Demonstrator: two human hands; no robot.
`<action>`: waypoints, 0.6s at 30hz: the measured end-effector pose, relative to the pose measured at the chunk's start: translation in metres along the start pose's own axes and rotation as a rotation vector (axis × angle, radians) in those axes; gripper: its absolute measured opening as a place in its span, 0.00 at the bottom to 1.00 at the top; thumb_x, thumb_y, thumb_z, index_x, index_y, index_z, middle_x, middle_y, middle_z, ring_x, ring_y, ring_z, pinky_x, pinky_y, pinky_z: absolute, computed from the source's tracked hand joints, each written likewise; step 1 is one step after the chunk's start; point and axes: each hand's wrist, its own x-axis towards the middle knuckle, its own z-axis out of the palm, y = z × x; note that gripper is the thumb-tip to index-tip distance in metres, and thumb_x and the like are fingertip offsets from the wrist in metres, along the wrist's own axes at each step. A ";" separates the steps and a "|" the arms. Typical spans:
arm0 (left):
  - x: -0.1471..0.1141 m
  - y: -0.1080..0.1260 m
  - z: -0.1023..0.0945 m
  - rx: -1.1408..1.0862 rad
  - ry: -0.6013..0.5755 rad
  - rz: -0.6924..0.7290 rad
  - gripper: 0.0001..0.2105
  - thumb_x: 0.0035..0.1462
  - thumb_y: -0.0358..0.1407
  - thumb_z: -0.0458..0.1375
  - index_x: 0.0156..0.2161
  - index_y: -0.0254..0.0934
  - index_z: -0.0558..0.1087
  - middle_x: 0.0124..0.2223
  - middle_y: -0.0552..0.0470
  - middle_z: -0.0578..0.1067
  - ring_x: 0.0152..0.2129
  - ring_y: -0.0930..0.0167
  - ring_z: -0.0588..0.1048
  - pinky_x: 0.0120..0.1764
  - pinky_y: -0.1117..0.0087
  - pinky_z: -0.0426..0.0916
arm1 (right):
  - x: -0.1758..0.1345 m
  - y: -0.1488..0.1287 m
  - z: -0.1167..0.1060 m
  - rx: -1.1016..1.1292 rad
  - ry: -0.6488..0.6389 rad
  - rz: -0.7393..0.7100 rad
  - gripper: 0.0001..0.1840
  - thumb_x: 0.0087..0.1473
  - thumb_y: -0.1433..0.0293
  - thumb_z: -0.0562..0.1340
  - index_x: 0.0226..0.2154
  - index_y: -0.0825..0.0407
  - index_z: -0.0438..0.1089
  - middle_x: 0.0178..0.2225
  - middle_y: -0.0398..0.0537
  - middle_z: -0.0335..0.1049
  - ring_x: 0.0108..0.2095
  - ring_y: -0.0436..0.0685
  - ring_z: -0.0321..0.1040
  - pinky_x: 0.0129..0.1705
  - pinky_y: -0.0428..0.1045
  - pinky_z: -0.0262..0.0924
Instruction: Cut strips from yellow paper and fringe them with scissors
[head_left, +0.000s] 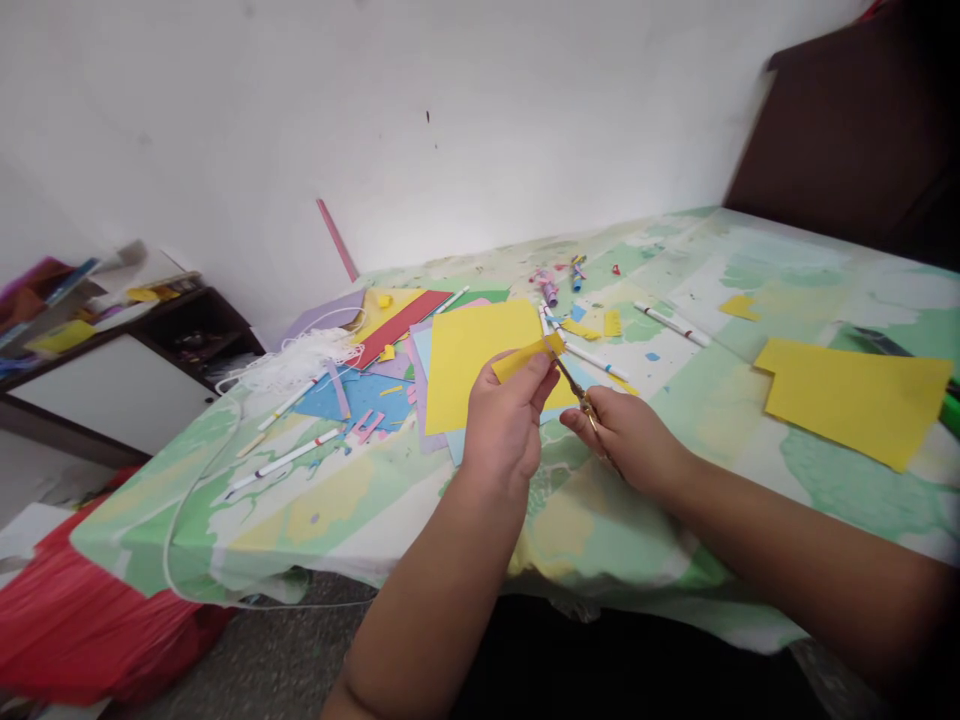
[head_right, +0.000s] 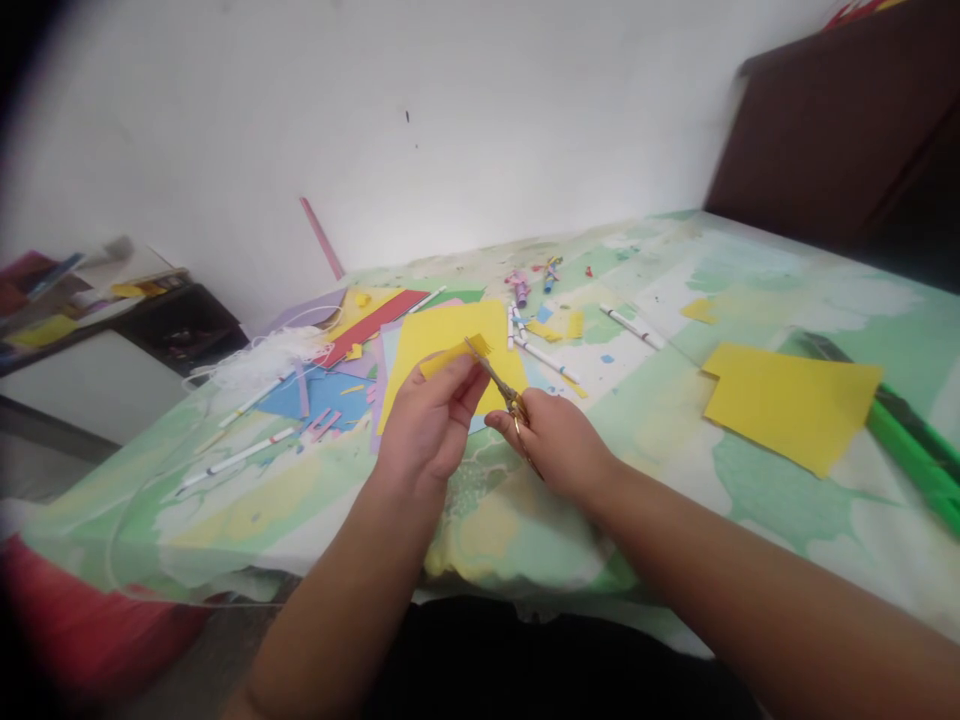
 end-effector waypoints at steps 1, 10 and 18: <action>0.000 0.000 0.000 0.002 0.002 -0.001 0.10 0.39 0.28 0.63 0.29 0.35 0.67 0.29 0.55 0.73 0.34 0.73 0.74 0.45 0.67 0.65 | 0.000 0.000 0.000 0.009 0.000 0.001 0.20 0.51 0.51 0.49 0.19 0.49 0.50 0.18 0.42 0.58 0.21 0.51 0.53 0.22 0.46 0.46; -0.002 -0.005 0.003 0.025 0.076 0.084 0.11 0.38 0.27 0.63 0.28 0.33 0.66 0.29 0.53 0.73 0.32 0.73 0.74 0.44 0.67 0.65 | -0.002 0.000 0.000 0.041 0.054 -0.010 0.21 0.48 0.51 0.52 0.18 0.49 0.49 0.17 0.40 0.55 0.20 0.50 0.51 0.21 0.45 0.45; -0.004 -0.008 0.005 0.038 0.116 0.095 0.10 0.38 0.27 0.63 0.27 0.33 0.66 0.27 0.56 0.72 0.29 0.76 0.73 0.43 0.68 0.66 | -0.003 0.001 0.000 0.014 0.059 -0.020 0.22 0.48 0.50 0.52 0.18 0.48 0.48 0.17 0.40 0.55 0.19 0.50 0.50 0.21 0.45 0.44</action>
